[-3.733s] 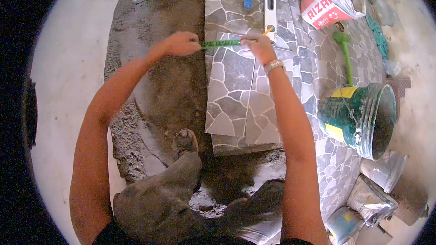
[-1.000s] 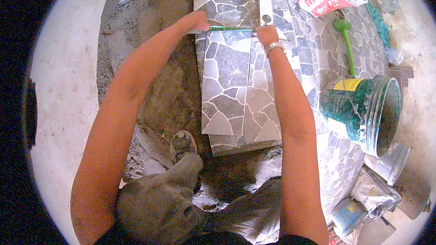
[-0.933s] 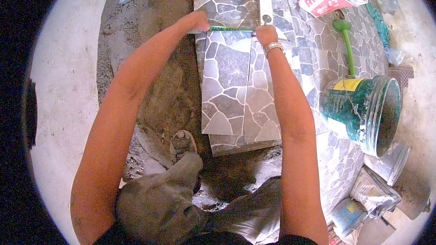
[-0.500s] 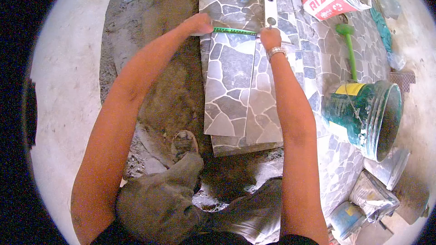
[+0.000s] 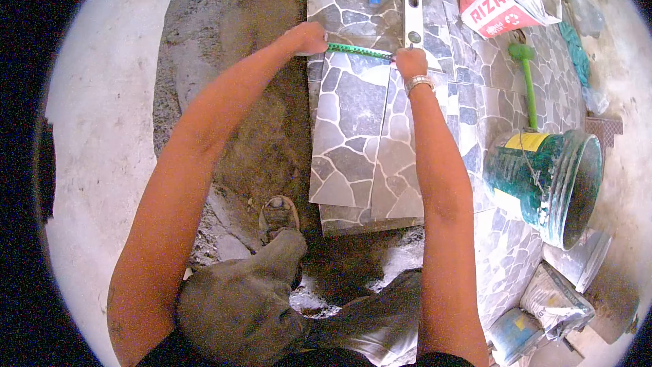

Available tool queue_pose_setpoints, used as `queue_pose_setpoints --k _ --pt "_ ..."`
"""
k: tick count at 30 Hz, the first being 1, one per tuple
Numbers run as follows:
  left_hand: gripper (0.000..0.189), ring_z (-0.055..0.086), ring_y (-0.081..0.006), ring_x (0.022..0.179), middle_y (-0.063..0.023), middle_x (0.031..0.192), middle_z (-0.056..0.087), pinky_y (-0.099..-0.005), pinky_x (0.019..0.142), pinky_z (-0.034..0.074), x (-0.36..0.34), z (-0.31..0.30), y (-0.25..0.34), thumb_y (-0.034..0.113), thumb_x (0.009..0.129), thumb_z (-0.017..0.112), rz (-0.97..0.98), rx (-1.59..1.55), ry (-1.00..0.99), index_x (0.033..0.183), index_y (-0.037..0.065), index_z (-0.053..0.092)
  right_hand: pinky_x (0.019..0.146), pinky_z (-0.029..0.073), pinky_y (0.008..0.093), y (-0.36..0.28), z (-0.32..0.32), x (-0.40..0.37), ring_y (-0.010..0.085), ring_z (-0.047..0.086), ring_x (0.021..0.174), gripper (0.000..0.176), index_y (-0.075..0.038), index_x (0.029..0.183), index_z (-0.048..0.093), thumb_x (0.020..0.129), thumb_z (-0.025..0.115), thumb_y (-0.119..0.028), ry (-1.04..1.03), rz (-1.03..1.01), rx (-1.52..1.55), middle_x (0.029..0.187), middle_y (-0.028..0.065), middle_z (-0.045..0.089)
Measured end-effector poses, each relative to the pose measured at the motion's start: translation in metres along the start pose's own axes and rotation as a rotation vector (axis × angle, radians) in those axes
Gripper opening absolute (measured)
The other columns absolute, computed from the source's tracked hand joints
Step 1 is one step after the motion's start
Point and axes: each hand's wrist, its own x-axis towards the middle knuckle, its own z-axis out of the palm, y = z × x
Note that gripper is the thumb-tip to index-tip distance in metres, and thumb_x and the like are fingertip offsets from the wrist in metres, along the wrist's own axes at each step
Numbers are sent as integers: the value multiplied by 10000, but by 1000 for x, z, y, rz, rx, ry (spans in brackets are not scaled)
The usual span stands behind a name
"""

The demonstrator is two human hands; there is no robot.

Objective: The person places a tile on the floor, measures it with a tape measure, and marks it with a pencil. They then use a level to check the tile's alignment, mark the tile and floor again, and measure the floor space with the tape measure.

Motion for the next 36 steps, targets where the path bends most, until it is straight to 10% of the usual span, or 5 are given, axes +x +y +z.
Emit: queue_pose_setpoints --k 11,20,22,29,36 --pt "445 626 -389 1152 -216 1226 653 -473 981 498 -11 -13 15 227 762 625 -136 -21 -111 1151 22 692 577 541 392 -34 -16 -28 267 698 632 257 59 782 691 831 616 -182 -140 18 122 762 181 702" --pt "396 665 -432 1022 -263 1086 679 -495 899 534 -8 -4 8 247 729 608 -56 6 -19 1016 -1 722 734 513 526 16 -2 31 473 660 795 528 63 860 700 942 511 -424 212 -169 -98 814 316 668" --pt "425 643 -403 1100 -237 1165 667 -472 953 513 -11 -12 14 230 750 622 -106 2 -85 1105 11 701 787 496 554 -67 -27 -15 503 645 832 622 70 865 696 960 488 -509 403 -238 -115 829 334 665" --pt "461 629 -371 1155 -202 1235 653 -462 977 504 -18 -22 23 230 763 636 -172 3 -111 1176 29 681 600 550 306 -141 -9 -64 174 698 660 539 41 831 685 965 569 -468 -51 -6 531 748 139 708" --pt "427 646 -380 1110 -213 1181 668 -475 943 519 -27 -27 25 245 747 643 -157 -48 -87 1108 26 701 652 543 282 -139 25 -75 177 702 707 255 11 891 729 852 664 -233 -191 -238 314 823 112 739"
